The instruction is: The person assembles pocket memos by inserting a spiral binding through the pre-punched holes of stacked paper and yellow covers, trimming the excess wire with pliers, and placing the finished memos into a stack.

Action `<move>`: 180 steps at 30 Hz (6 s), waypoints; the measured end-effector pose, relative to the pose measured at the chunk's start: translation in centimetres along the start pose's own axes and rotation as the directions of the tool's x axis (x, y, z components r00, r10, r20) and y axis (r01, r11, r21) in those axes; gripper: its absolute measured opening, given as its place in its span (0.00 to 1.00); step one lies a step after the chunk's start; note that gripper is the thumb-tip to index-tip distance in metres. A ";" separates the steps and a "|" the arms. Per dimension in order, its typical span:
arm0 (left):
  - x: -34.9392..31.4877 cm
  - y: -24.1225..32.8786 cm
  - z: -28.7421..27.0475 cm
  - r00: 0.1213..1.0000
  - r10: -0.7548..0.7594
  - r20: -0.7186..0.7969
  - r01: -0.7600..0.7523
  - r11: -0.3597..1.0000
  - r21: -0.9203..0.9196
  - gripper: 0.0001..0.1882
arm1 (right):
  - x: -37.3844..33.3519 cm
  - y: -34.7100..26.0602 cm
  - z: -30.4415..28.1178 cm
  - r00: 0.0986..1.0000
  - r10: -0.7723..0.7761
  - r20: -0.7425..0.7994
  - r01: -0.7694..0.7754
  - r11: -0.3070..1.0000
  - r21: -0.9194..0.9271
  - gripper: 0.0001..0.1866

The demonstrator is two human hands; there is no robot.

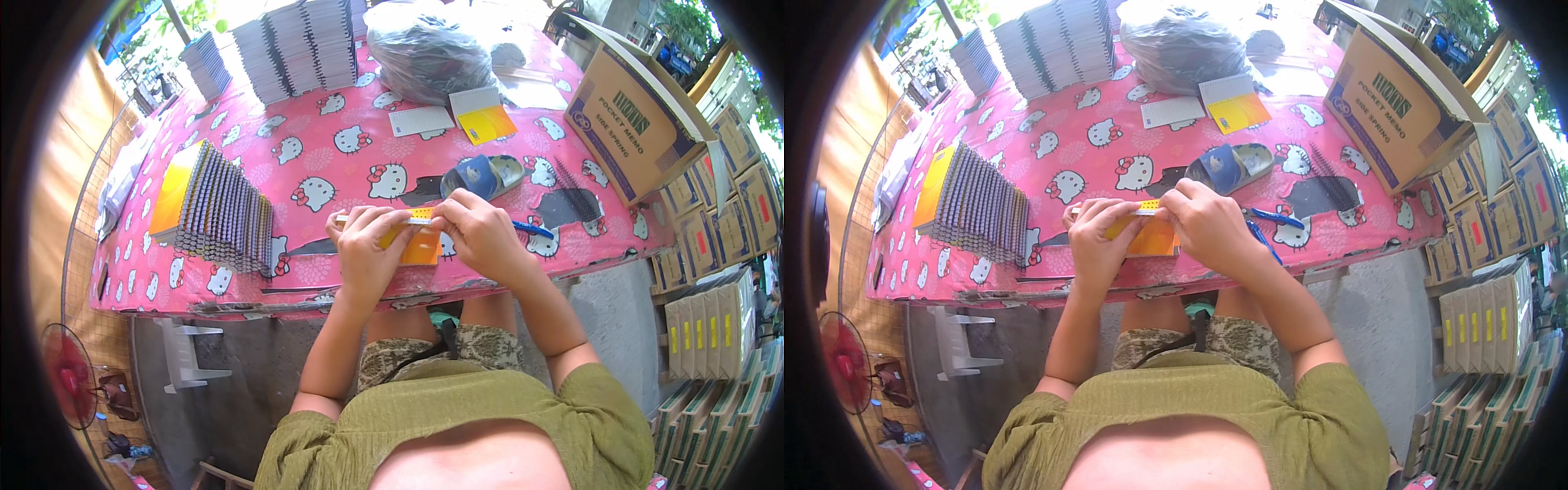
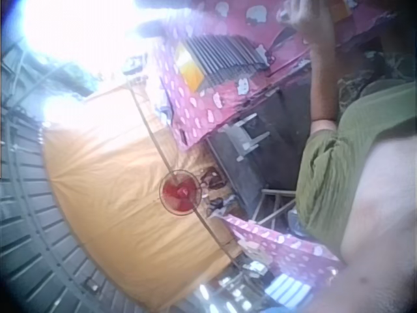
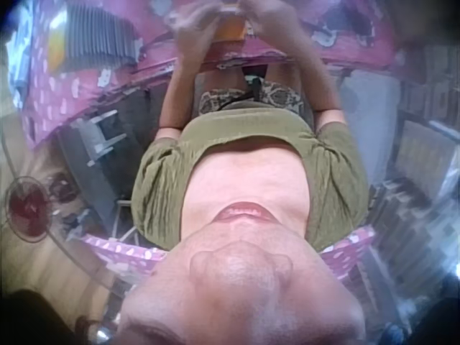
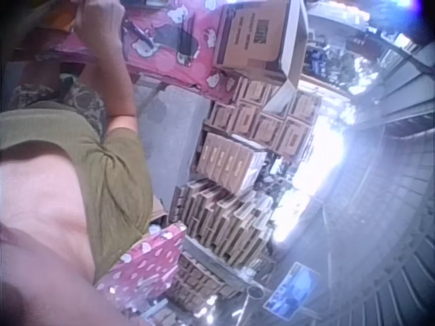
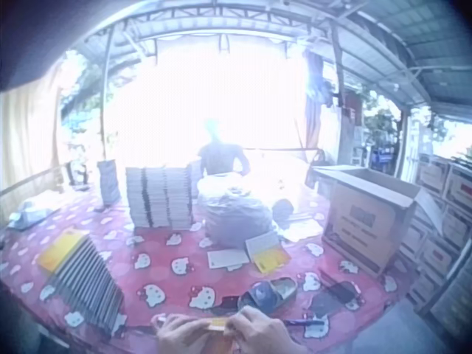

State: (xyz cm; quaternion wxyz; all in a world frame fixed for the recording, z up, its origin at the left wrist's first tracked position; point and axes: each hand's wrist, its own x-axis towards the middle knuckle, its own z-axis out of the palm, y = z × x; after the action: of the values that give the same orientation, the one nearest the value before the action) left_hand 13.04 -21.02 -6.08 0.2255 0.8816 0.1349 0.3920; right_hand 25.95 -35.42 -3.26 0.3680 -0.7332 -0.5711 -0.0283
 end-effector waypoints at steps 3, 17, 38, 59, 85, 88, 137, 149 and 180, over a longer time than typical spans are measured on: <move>0.2 -0.9 -0.3 0.998 0.046 0.037 -0.046 0.999 -0.006 0.14 | 1.6 4.7 -2.4 0.997 0.059 0.043 -0.058 0.998 -0.028 0.11; 0.5 0.0 0.7 1.000 0.000 0.002 0.001 0.995 -0.101 0.17 | -0.4 9.9 -1.9 1.000 0.021 -0.004 -0.015 0.822 0.569 0.15; -0.9 -3.0 0.2 0.903 -0.429 -0.015 0.330 0.716 -0.615 0.19 | 4.1 6.1 0.4 0.943 0.181 0.278 -0.332 0.519 0.788 0.17; 1.2 -4.9 0.0 0.971 -0.238 0.024 0.127 0.428 -0.895 0.09 | -1.0 15.6 -0.8 0.904 0.414 -0.104 -0.411 0.781 -0.471 0.32; -5.6 -0.8 1.3 0.987 -0.018 -0.160 -0.039 0.937 -0.348 0.12 | -7.7 -2.6 0.9 0.995 0.103 0.010 -0.103 0.989 0.109 0.20; -5.5 -0.6 1.4 0.986 -0.022 -0.166 -0.033 0.946 -0.323 0.12 | -7.3 -3.0 0.8 0.997 0.071 -0.014 -0.071 0.997 0.018 0.21; 3.8 -4.6 0.5 0.938 0.087 0.335 -0.111 0.993 0.051 0.12 | -3.3 21.2 -9.3 0.823 0.496 -0.278 -0.557 0.607 -0.566 0.10; 5.1 -6.3 3.3 0.897 -0.150 0.416 0.240 0.955 -0.173 0.09 | -3.5 7.1 -1.7 0.963 0.138 -0.232 -0.137 0.990 0.020 0.12; 0.8 -0.5 0.0 0.994 0.092 0.052 -0.087 0.991 -0.099 0.07 | -0.3 -1.4 0.1 0.997 0.054 -0.052 -0.057 0.997 -0.056 0.07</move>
State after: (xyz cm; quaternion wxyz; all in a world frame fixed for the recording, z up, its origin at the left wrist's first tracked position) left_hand 13.53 -20.27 -5.82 0.2540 0.8855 0.0695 0.3827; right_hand 24.60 -35.46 -2.73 0.3617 -0.7580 -0.5402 -0.0529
